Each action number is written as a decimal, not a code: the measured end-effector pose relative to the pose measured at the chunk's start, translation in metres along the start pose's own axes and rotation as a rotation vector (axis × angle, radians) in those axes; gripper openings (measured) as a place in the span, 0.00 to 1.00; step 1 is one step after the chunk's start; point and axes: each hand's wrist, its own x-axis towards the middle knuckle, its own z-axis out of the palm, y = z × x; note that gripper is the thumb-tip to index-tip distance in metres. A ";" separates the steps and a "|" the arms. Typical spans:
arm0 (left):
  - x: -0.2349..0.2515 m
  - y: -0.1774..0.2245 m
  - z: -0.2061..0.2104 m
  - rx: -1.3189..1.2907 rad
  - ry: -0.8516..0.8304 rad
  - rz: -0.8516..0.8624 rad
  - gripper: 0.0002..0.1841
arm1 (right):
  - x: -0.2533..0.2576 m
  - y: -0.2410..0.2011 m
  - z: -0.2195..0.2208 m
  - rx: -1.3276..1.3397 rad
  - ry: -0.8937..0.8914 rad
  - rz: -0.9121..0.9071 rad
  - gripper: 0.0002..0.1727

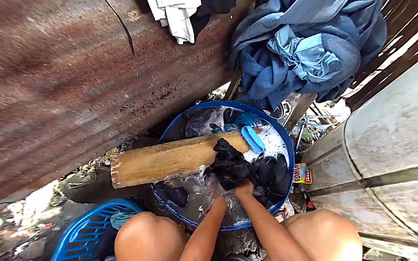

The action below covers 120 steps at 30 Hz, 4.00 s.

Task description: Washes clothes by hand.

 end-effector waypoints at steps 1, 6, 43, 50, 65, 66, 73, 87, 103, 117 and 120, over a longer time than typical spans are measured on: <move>0.002 -0.003 0.001 -0.034 -0.008 0.009 0.27 | -0.004 0.001 -0.005 -0.002 -0.018 -0.021 0.29; -0.023 -0.007 -0.028 0.184 0.053 0.115 0.25 | -0.031 0.011 -0.088 0.000 -0.115 -0.105 0.28; -0.026 -0.015 -0.101 -1.853 0.299 0.363 0.44 | -0.010 0.055 -0.123 0.345 0.517 -0.503 0.27; -0.091 -0.005 -0.159 -1.750 0.417 0.853 0.36 | -0.018 0.011 -0.087 0.135 0.126 -0.465 0.37; -0.064 -0.064 -0.184 -1.272 0.395 0.562 0.20 | -0.032 0.014 -0.072 0.234 -0.342 -0.327 0.29; -0.066 -0.071 -0.191 -1.275 0.451 0.522 0.19 | -0.037 0.021 -0.088 0.250 -0.286 -0.394 0.26; -0.083 -0.088 -0.218 -1.426 0.600 0.334 0.20 | -0.066 0.084 -0.154 0.379 0.239 -0.856 0.09; -0.164 -0.013 -0.201 -0.622 0.190 1.171 0.16 | -0.023 0.038 -0.105 0.688 0.355 -0.837 0.12; -0.043 -0.063 -0.140 -0.616 0.126 0.338 0.27 | -0.014 0.046 -0.110 0.776 0.470 -0.367 0.26; -0.181 -0.142 -0.235 -1.014 0.666 0.861 0.19 | -0.063 0.078 -0.152 1.073 0.738 -0.816 0.11; -0.149 -0.155 -0.229 -1.037 0.724 0.634 0.15 | -0.044 0.059 -0.172 1.065 0.968 -0.772 0.09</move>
